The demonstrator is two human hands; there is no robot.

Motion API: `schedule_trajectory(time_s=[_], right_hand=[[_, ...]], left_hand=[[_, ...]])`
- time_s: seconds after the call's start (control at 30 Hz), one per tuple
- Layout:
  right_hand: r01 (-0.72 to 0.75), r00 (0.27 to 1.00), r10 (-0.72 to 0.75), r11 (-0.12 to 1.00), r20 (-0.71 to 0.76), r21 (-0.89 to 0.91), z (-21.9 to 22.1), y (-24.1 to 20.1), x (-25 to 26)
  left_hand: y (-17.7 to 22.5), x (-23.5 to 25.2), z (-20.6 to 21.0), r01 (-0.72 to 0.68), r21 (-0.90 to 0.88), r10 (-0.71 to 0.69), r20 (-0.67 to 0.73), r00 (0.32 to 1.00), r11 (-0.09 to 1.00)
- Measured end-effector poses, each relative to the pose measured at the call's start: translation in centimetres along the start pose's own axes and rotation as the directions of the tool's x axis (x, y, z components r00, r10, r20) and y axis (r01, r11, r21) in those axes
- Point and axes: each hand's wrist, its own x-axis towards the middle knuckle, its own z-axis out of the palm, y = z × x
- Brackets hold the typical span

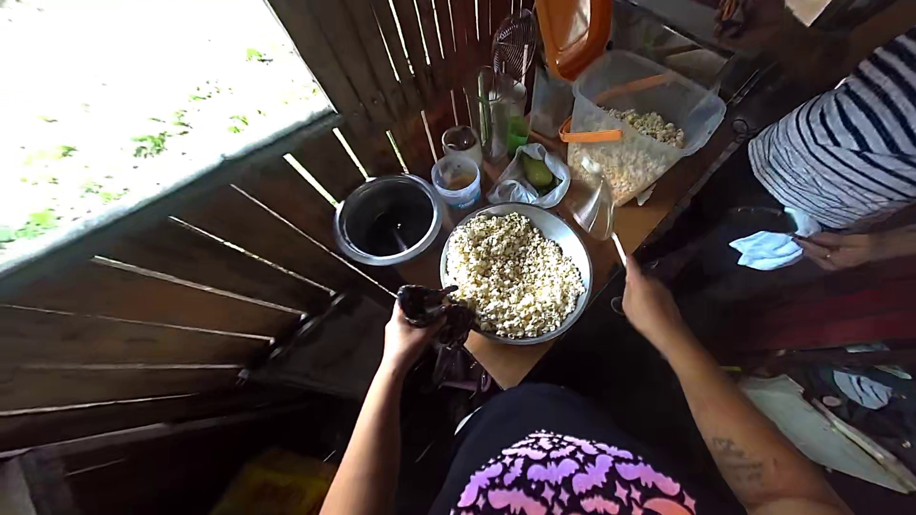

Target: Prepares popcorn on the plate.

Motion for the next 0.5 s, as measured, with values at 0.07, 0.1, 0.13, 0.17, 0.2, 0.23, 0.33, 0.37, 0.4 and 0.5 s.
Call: schedule_trajectory(time_s=[0.07,0.1,0.13,0.17,0.2,0.23,0.33,0.37,0.4,0.5], right_hand=[[-0.046,0.995,0.048,0.999,0.092,-0.024,3.5,-0.2,-2.2],[-0.079,0.990,0.082,0.996,0.111,-0.031,4.8,-0.4,-3.4],[-0.112,0.987,0.115,0.993,0.109,-0.034,5.9,-0.7,-4.4],[-0.149,0.984,0.152,0.988,0.096,-0.034,6.8,-1.1,-5.2],[-0.186,0.978,0.189,0.982,0.085,-0.040,7.6,-1.5,-6.0],[-0.222,0.971,0.225,0.974,0.080,-0.044,8.1,-2.0,-6.5],[-0.317,0.944,0.319,0.948,0.083,-0.038,9.3,-3.9,-7.8],[-0.342,0.936,0.343,0.939,0.082,-0.022,9.7,-4.5,-8.2],[-0.364,0.928,0.363,0.931,0.085,0.000,10.1,-5.2,-8.6],[-0.405,0.912,0.395,0.910,0.109,0.091,11.6,-6.8,-9.8]], left_hand=[[0.3,-0.5,-0.3,-0.011,0.037,0.009,0.058,0.998,0.999],[0.3,-0.7,-0.3,-0.032,0.041,0.029,0.069,0.997,0.999],[0.1,-1.0,-0.1,-0.053,0.038,0.050,0.072,0.996,0.998],[-0.1,-1.3,0.0,-0.062,0.037,0.059,0.074,0.995,0.997],[-0.2,-1.6,0.2,-0.066,0.040,0.063,0.076,0.995,0.997],[-0.3,-1.8,0.3,-0.071,0.046,0.067,0.080,0.995,0.996],[-0.2,-2.5,0.4,-0.108,0.062,0.101,0.107,0.989,0.992],[0.0,-2.7,0.3,-0.113,0.067,0.105,0.118,0.987,0.991],[0.0,-2.7,0.3,-0.118,0.069,0.108,0.129,0.986,0.991],[-0.3,-2.8,0.5,-0.136,0.070,0.125,0.146,0.981,0.988]])
